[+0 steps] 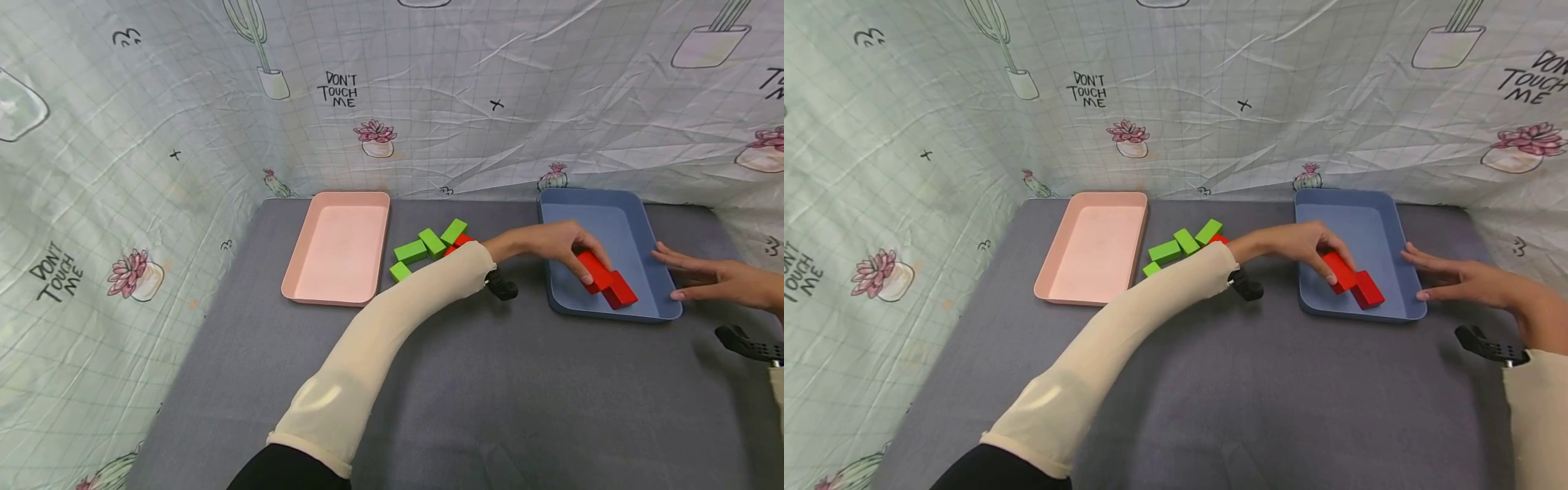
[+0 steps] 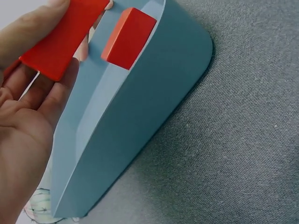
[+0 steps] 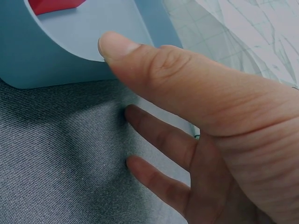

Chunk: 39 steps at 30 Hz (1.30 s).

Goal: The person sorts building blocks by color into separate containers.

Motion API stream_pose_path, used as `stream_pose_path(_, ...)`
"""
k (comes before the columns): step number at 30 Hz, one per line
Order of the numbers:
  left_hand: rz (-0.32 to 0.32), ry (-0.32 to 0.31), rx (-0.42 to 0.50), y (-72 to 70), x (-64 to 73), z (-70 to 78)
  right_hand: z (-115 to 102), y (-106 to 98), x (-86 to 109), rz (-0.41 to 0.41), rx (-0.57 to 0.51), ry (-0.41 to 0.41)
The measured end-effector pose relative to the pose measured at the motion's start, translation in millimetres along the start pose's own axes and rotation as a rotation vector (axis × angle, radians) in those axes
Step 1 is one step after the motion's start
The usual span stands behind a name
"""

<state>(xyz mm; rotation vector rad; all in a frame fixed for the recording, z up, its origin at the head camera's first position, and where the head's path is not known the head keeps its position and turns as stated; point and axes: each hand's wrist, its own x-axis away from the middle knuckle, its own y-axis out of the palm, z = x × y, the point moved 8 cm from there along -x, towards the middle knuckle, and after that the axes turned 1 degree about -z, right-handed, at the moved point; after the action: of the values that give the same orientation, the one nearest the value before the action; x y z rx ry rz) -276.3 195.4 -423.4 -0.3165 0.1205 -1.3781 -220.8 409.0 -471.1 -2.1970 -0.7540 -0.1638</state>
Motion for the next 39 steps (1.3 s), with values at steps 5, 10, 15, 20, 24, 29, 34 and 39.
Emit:
stream_pose_path(5,-0.030,-0.020,0.004,0.5,-3.4,-1.7,-1,0,0.0,-0.006,-0.004,0.030)
stream_pose_path(10,-0.052,-0.033,-0.008,1.3,-5.6,-4.5,-4,0,1.6,-0.010,-0.015,0.037)
stream_pose_path(15,-0.077,-0.031,-0.031,1.8,-8.8,-6.5,-3,0,1.1,-0.012,-0.005,0.050)
stream_pose_path(20,-0.100,-0.027,-0.048,3.0,-14.6,-8.2,-3,0,-0.1,-0.005,-0.017,0.048)
stream_pose_path(24,-0.108,-0.047,-0.067,3.9,-20.2,-9.9,-3,-1,-0.7,0.006,0.014,0.027)
stream_pose_path(29,-0.123,-0.080,-0.085,6.8,-25.5,-12.6,-3,-2,-0.5,0.011,0.044,0.023)
stream_pose_path(34,-0.142,-0.093,-0.083,10.2,-29.7,-14.5,-3,-2,-0.9,0.015,0.049,0.014)
stream_pose_path(39,-0.166,-0.078,-0.098,10.7,-34.7,-14.1,-3,-2,0.0,0.019,0.022,0.017)
